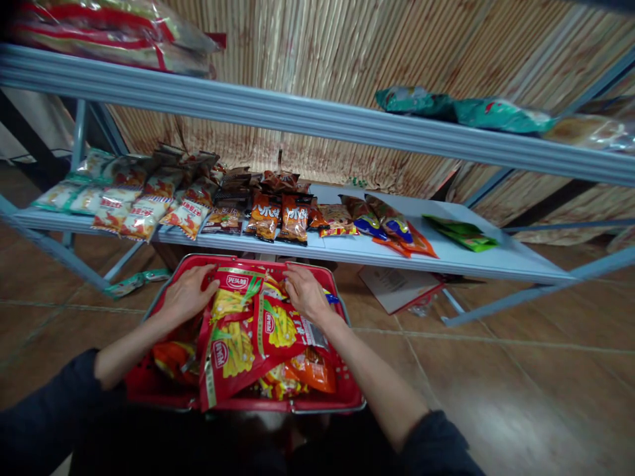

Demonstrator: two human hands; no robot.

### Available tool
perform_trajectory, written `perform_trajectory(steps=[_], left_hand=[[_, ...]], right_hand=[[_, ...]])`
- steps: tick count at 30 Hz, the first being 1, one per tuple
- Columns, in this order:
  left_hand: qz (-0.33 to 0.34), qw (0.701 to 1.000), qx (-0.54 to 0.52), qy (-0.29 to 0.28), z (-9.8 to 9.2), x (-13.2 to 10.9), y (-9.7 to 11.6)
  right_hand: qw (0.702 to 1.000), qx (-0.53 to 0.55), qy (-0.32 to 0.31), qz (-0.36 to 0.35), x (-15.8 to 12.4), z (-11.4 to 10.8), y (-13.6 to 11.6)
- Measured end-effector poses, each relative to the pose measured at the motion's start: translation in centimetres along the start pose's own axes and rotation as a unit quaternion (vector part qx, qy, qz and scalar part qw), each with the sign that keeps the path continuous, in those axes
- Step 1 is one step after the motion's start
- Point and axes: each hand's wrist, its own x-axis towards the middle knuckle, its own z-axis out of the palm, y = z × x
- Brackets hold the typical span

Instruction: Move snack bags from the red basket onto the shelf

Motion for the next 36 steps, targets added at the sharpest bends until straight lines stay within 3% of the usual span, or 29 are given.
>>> perform_trajectory(steps=[5,11,16,18,21,24,27,29,32,36], left_hand=[[-0.161,0.972,-0.084,-0.151,3.1,-0.6,-1.4],[-0.202,0.958,-0.15,-0.137,6.1,-0.7,-2.7],[-0.189,0.96,-0.145,-0.146,5.9,-1.1,-1.8],[-0.165,0.97,-0.124,-0.127,5.3,-1.3,-1.7],[-0.092,0.993,-0.052,-0.053,4.2,-1.7,-2.1],[-0.063,0.998,0.024,0.016,3.1,-2.0,-2.8],[-0.053,0.987,0.105,0.109,2.6,-1.8,-3.7],[-0.07,0.976,0.147,0.145,2.7,-1.3,-4.6],[-0.091,0.973,0.165,0.136,3.4,-0.5,-6.1],[-0.016,0.98,0.153,0.128,4.7,0.1,-7.3]], right_hand=[[0.995,0.033,-0.074,0.053,1.1,1.7,-2.9],[0.985,0.08,-0.112,0.101,1.5,2.8,-3.1],[0.98,0.133,-0.098,0.111,0.8,2.8,-3.0],[0.984,0.126,-0.059,0.111,0.2,2.2,-2.9],[0.988,0.079,0.013,0.128,-1.3,0.4,-2.1],[0.988,-0.035,0.069,0.131,-3.2,-1.9,0.3],[0.963,-0.19,0.112,0.152,-5.0,-3.1,3.9],[0.948,-0.242,0.113,0.174,-5.8,-2.9,6.1],[0.956,-0.259,0.066,0.118,-6.1,-1.2,7.7],[0.968,-0.242,0.017,0.063,-4.9,1.5,7.7]])
